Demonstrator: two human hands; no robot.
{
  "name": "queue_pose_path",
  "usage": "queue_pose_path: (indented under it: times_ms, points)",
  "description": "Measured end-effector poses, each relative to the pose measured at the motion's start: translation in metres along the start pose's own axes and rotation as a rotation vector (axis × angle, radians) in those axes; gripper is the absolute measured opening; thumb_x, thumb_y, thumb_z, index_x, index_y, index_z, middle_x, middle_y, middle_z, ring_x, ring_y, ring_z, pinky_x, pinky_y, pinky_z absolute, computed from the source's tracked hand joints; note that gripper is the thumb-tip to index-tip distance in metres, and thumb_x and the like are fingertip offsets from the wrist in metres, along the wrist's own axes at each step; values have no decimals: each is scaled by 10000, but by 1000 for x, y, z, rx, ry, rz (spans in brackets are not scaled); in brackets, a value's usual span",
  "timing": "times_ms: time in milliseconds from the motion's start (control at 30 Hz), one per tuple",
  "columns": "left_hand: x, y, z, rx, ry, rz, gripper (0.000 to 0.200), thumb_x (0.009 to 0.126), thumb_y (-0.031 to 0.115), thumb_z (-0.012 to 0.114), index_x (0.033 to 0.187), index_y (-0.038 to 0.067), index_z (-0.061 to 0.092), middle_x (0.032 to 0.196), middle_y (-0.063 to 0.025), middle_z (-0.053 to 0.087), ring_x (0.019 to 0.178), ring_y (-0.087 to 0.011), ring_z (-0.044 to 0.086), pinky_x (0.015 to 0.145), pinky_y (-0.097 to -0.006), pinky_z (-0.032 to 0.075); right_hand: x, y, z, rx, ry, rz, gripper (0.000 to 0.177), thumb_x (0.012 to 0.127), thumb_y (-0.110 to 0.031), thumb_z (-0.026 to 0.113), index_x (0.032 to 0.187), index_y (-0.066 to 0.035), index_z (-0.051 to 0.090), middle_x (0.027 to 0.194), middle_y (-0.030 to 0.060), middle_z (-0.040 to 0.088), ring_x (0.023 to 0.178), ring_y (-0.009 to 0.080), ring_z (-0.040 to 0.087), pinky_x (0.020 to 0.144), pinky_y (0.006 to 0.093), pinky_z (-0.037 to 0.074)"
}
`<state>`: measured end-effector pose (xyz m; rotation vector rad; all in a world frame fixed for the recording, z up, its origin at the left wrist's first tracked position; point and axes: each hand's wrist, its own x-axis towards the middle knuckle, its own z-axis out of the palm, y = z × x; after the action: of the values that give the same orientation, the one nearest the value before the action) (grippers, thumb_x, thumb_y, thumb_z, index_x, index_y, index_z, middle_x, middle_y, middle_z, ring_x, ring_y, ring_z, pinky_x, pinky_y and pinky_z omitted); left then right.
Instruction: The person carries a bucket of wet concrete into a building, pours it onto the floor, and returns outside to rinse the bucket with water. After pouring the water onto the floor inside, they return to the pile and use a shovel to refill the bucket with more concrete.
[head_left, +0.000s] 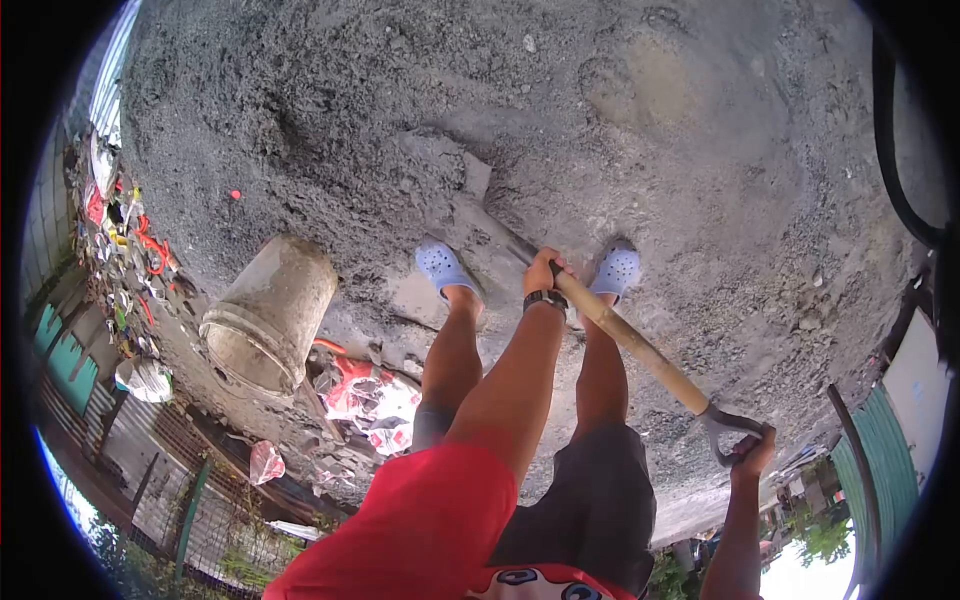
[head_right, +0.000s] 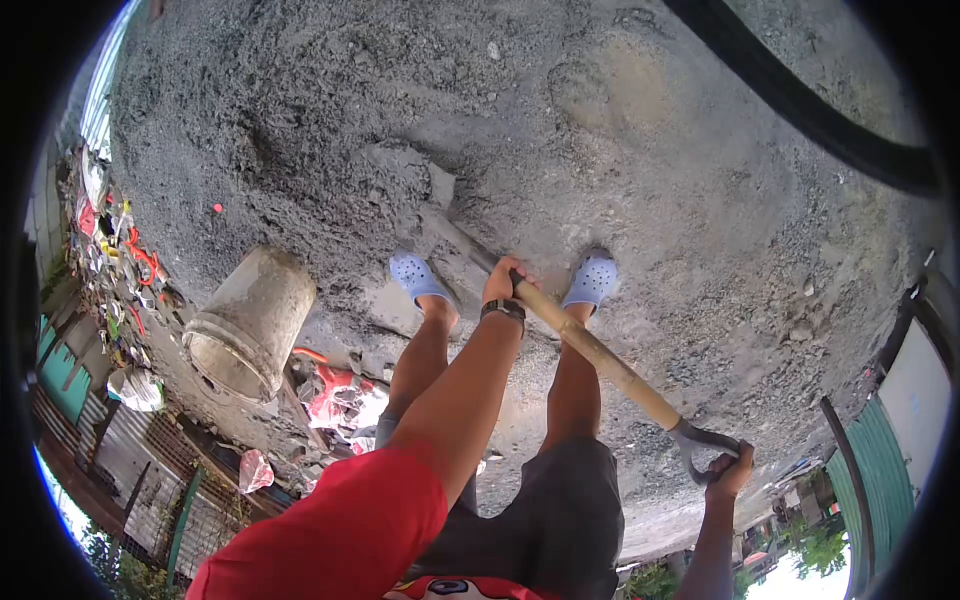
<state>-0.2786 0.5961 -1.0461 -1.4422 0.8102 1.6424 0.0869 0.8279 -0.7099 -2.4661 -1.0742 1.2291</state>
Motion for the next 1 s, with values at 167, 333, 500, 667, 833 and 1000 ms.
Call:
queue_pose_path:
  times_ms: [167,333,500,667,833,1000]
  points:
    - [-11,81,-20,97,83,99,114,771,119,601,763,38,521,615,-79,484,539,-248,534,529,-441,515,-39,31,80,74,9,179,301,912,-352,548,702,-145,483,499,-16,355,402,126,356,405,291,322]
    - [-37,123,-28,227,161,210,143,786,177,600,750,76,506,646,-71,505,564,-243,536,576,-410,521,-52,46,118,63,4,148,293,902,-322,553,712,-120,460,509,2,371,397,131,380,389,303,348]
    - [-57,125,-32,164,12,204,138,805,144,636,752,114,513,633,-21,493,558,-186,498,603,-377,507,-59,31,77,104,-197,71,276,902,-313,554,721,-127,461,513,-5,374,402,121,379,392,294,353]
    - [-152,94,-44,-22,9,118,119,816,124,649,839,89,537,696,-37,515,625,-235,540,679,-443,525,-84,-2,-8,54,-191,-77,341,925,-391,548,696,-152,463,487,-28,360,408,109,389,405,288,339]
    - [-272,96,-85,-91,20,146,147,842,146,646,888,91,517,730,-39,528,656,-236,543,727,-441,524,-121,-26,-59,47,-207,-110,344,956,-404,528,736,-145,472,500,-34,387,390,80,379,386,254,322]
    - [-377,119,-135,-179,162,198,176,867,164,658,885,74,507,748,-43,514,687,-231,551,728,-450,535,-149,-32,-34,-53,-155,-120,361,975,-404,508,740,-132,473,501,-14,406,374,96,397,352,268,326]
